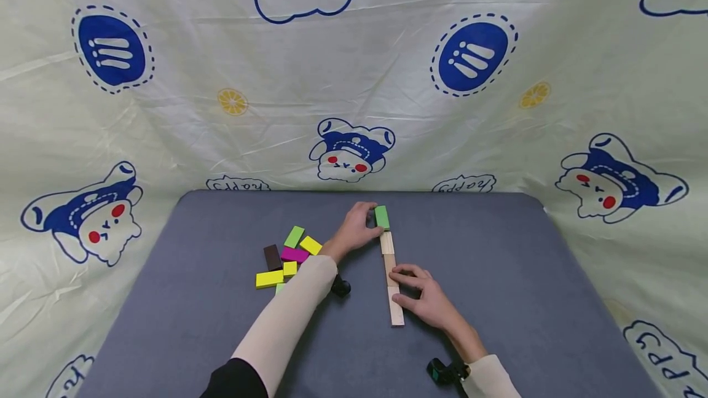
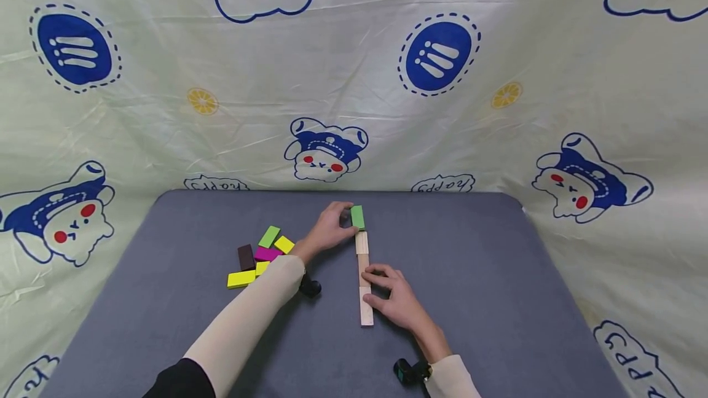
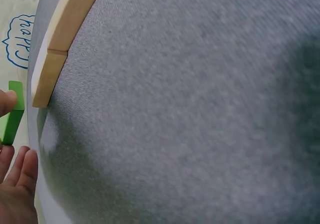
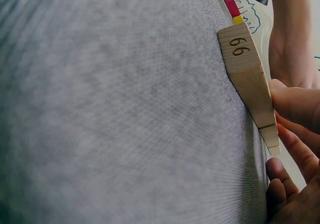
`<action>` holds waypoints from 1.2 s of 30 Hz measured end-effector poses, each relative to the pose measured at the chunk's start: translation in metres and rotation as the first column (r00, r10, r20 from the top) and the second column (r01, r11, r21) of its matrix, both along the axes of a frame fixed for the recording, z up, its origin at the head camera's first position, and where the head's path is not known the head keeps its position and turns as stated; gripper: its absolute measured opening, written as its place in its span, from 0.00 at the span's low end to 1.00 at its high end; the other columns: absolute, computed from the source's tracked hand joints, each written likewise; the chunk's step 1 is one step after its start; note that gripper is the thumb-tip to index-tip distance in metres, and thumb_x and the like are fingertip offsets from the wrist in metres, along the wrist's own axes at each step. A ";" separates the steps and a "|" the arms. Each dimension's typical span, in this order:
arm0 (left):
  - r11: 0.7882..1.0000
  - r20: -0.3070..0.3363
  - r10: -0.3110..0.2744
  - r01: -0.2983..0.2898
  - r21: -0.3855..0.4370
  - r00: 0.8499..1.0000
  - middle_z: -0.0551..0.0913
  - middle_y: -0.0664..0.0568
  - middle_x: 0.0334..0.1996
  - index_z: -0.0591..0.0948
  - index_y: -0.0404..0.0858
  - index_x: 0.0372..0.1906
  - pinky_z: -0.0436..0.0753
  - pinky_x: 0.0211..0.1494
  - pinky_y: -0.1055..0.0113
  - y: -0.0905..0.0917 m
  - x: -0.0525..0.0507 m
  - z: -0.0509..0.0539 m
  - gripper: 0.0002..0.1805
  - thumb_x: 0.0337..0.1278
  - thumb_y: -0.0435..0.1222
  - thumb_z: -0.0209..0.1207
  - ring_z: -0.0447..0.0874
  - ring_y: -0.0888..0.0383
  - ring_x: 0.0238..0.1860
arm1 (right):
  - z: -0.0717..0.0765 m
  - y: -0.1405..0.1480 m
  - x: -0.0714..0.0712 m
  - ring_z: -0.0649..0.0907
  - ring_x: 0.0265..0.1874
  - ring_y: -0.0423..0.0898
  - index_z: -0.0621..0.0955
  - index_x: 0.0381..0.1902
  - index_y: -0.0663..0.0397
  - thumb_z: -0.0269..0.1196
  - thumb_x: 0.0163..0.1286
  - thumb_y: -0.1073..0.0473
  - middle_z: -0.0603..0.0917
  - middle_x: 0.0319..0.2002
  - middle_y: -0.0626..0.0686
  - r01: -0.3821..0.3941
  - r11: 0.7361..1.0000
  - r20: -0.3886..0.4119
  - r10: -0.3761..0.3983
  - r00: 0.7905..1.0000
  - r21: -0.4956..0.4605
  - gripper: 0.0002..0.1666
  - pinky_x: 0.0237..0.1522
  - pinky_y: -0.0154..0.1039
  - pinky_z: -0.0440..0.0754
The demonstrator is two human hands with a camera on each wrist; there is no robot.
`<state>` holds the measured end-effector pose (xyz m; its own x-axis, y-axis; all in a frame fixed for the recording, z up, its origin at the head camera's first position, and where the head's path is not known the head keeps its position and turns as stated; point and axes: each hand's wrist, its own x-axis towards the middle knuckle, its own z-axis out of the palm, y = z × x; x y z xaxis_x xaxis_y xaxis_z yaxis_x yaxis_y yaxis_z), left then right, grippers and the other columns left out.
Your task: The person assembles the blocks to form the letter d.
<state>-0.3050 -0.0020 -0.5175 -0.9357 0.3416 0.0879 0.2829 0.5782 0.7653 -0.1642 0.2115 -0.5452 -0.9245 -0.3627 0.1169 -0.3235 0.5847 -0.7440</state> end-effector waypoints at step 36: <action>0.981 0.104 -0.006 0.026 -0.192 0.995 0.70 0.38 0.72 0.69 0.33 0.75 0.69 0.76 0.53 0.013 -0.003 0.003 0.33 0.71 0.42 0.61 0.70 0.44 0.73 | 0.002 -0.002 0.001 0.75 0.63 0.56 0.85 0.61 0.54 0.73 0.66 0.56 0.81 0.62 0.51 0.015 1.000 0.011 -0.015 1.000 -0.012 0.26 0.62 0.60 0.72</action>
<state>-0.3080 0.0110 -0.5144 -0.9308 0.3573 -0.0770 0.2191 0.7140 0.6650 -0.1631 0.2100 -0.5437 -0.9310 -0.3476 0.1114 -0.3069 0.5801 -0.7545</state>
